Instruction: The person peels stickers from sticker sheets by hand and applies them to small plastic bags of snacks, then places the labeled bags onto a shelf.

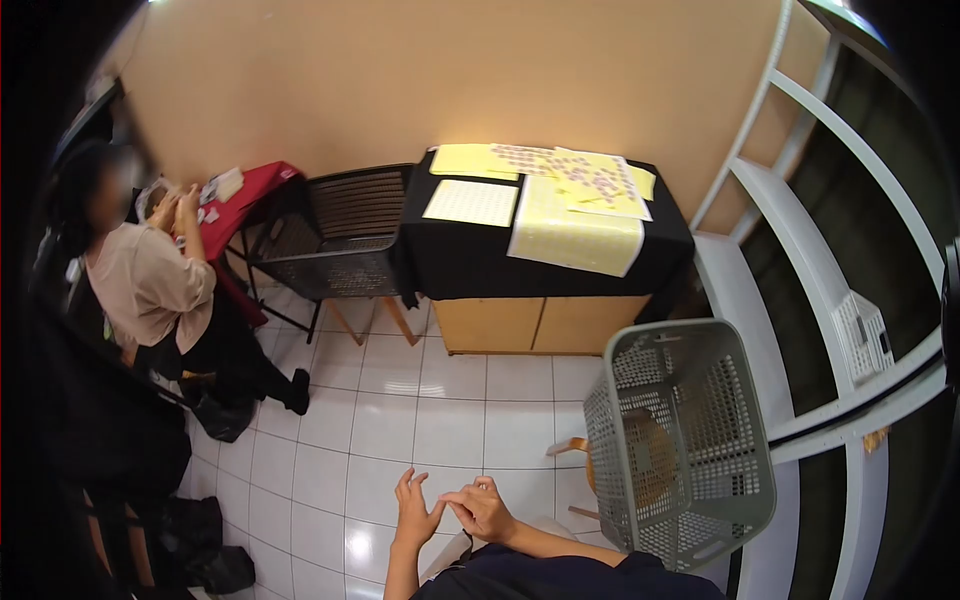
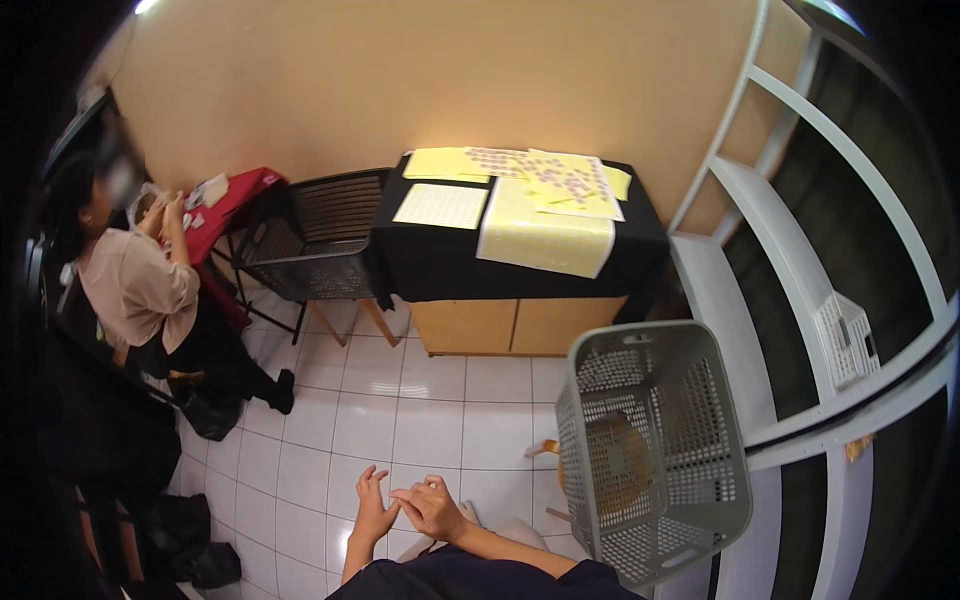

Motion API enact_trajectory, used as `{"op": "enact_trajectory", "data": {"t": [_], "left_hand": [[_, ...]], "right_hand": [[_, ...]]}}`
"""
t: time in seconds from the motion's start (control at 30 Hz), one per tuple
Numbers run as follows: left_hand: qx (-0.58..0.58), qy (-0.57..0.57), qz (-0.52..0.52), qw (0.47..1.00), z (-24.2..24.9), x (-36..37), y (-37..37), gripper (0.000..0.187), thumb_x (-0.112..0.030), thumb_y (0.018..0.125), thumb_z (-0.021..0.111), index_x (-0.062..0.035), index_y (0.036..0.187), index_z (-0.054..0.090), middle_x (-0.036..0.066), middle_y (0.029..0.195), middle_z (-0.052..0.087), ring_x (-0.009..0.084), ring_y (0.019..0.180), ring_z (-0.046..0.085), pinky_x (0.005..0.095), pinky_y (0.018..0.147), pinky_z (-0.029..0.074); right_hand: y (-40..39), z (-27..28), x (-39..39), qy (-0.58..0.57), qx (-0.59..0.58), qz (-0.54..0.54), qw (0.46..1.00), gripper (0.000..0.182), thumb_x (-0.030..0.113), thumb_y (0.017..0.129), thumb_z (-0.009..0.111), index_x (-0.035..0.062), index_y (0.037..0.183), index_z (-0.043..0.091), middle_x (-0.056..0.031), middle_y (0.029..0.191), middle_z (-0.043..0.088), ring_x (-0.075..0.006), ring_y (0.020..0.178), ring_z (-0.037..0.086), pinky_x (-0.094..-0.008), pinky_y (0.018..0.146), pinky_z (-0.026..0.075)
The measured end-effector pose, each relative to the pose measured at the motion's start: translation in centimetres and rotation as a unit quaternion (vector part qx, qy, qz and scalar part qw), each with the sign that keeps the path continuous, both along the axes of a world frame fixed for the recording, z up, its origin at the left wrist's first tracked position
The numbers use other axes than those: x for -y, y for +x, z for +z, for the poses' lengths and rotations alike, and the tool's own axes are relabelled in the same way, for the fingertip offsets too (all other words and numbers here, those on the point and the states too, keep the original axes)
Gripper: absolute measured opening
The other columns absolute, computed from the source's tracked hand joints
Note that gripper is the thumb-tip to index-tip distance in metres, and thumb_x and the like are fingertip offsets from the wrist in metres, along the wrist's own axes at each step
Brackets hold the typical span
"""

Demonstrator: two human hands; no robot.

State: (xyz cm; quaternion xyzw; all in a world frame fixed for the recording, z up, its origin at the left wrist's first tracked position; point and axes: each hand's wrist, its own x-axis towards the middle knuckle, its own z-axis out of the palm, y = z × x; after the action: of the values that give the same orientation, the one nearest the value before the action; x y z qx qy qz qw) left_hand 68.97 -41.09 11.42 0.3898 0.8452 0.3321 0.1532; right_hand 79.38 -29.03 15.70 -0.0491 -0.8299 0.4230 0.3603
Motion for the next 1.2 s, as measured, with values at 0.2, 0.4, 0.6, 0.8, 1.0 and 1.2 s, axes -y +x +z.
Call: {"op": "enact_trajectory", "data": {"t": [0.2, 0.4, 0.6, 0.8, 1.0, 1.2], "left_hand": [[0.029, 0.001, 0.079, 0.996, -1.6, 1.8, -4.6, 0.052, -0.015, 0.07, 0.065, 0.0005, 0.112, 0.04, 0.022, 0.118, 0.037, 0.0367, 0.111, 0.034, 0.0411, 0.093, 0.031], [0.074, 0.013, 0.021, 0.997, -2.7, -2.5, -9.2, 0.051, -0.018, 0.071, 0.064, 0.0007, 0.112, 0.04, 0.021, 0.117, 0.038, 0.036, 0.11, 0.035, 0.0407, 0.094, 0.031], [0.09, 0.007, -0.072, 0.993, -2.2, -10.9, -17.2, 0.051, -0.022, 0.074, 0.062, 0.0005, 0.113, 0.041, 0.021, 0.118, 0.039, 0.0361, 0.111, 0.036, 0.0384, 0.094, 0.032], [0.078, 0.045, -0.024, 0.996, 1.6, -18.4, -28.2, 0.047, -0.017, 0.073, 0.061, 0.0004, 0.112, 0.042, 0.02, 0.117, 0.041, 0.0349, 0.111, 0.038, 0.0379, 0.094, 0.032], [0.09, 0.081, 0.066, 0.99, 2.4, -20.8, -36.0, 0.043, -0.013, 0.073, 0.06, -0.0015, 0.111, 0.043, 0.017, 0.114, 0.045, 0.0328, 0.109, 0.041, 0.0371, 0.094, 0.031], [0.125, 0.108, 0.078, 0.983, 2.9, -24.0, -43.7, 0.034, -0.008, 0.072, 0.059, -0.004, 0.105, 0.05, 0.012, 0.107, 0.05, 0.0238, 0.096, 0.049, 0.0295, 0.074, 0.042]], "right_hand": [[-5.6, -2.3, -3.8, -0.012, 0.04, -0.007, 0.999, 0.023, -0.002, 0.072, 0.055, 0.0062, 0.094, 0.057, -0.0045, 0.063, 0.05, -0.0187, 0.058, 0.049, -0.031, 0.065, 0.039], [-12.5, -3.6, -10.3, -0.082, 0.095, -0.126, 0.984, 0.026, -0.001, 0.069, 0.056, 0.0026, 0.095, 0.054, -0.0129, 0.089, 0.05, -0.0255, 0.079, 0.051, -0.0333, 0.072, 0.041], [-21.6, -4.7, -20.1, -0.075, 0.115, -0.253, 0.958, 0.049, 0.003, 0.068, 0.058, 0.0039, 0.115, 0.042, -0.0197, 0.114, 0.037, -0.0355, 0.108, 0.039, -0.0397, 0.091, 0.033], [-30.5, -5.6, -31.5, -0.079, 0.104, -0.336, 0.933, 0.037, 0.007, 0.073, 0.058, -0.0002, 0.106, 0.046, -0.0168, 0.103, 0.046, -0.0281, 0.099, 0.047, -0.0351, 0.083, 0.038], [-35.4, -9.1, -38.9, -0.351, 0.047, -0.436, 0.827, 0.024, 0.022, 0.084, 0.052, -0.0021, 0.085, 0.05, -0.0089, 0.071, 0.055, -0.015, 0.062, 0.057, -0.0253, 0.06, 0.043], [-36.2, -7.7, -39.4, -0.278, 0.021, -0.517, 0.809, 0.031, 0.02, 0.086, 0.049, 0.0, 0.063, 0.046, -0.0035, 0.058, 0.046, -0.009, 0.051, 0.044, -0.0221, 0.05, 0.039]]}}
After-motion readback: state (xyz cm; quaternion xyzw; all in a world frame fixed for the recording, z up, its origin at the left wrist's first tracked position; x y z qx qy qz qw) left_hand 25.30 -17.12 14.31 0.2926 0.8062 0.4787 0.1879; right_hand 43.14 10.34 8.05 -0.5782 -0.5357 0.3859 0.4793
